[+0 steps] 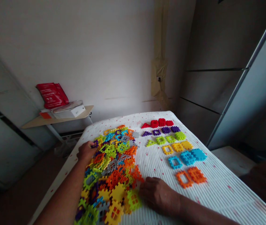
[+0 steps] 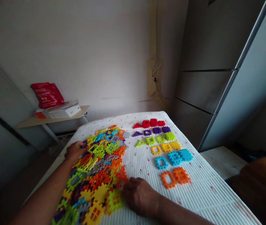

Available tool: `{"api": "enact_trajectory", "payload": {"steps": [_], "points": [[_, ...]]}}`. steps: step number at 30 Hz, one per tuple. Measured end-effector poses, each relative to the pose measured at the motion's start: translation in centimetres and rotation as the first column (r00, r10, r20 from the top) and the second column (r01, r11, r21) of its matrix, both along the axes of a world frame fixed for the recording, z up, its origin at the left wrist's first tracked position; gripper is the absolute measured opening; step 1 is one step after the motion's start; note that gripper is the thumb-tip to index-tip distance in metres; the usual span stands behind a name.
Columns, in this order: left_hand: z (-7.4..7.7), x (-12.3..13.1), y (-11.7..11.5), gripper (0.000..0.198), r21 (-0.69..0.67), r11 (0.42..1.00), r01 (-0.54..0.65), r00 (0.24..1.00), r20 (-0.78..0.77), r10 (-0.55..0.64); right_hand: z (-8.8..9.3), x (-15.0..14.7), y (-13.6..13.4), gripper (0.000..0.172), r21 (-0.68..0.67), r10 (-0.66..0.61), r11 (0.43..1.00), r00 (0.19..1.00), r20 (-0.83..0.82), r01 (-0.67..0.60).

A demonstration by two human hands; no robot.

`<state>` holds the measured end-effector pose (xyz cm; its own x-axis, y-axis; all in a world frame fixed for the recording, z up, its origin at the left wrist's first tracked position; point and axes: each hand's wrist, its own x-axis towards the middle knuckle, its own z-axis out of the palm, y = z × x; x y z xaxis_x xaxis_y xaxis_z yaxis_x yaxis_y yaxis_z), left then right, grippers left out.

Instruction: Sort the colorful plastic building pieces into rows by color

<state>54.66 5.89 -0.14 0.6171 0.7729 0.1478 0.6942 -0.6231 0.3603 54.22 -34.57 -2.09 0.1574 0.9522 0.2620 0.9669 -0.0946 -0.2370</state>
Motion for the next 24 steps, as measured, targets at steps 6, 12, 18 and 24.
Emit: {"api": "enact_trajectory", "payload": {"steps": [6, 12, 18, 24], "points": [[1.9, -0.6, -2.9, 0.031, 0.133, 0.982, 0.135, 0.988, 0.058, -0.144, 0.6, -0.2, 0.2, 0.015, -0.017, 0.007, 1.0, 0.998, -0.06, -0.008], [3.8, -1.6, -8.2, 0.028, 0.304, 0.87, 0.388, 0.902, 0.066, -0.426, 0.9, 0.2, 0.3, 0.014, -0.031, 0.022, 0.999, 0.993, -0.117, -0.026], [4.3, -2.8, -12.3, 0.051, 0.412, 0.754, 0.511, 0.818, 0.036, -0.574, 2.4, 2.2, 0.7, 0.022, 0.109, -0.043, 0.992, 0.973, -0.226, 0.069], [4.5, -3.7, -15.3, 0.042, 0.468, 0.661, 0.587, 0.745, 0.008, -0.667, 4.7, 4.6, 3.5, 0.033, 0.309, -0.142, 0.937, 0.985, -0.099, 0.166]]}}
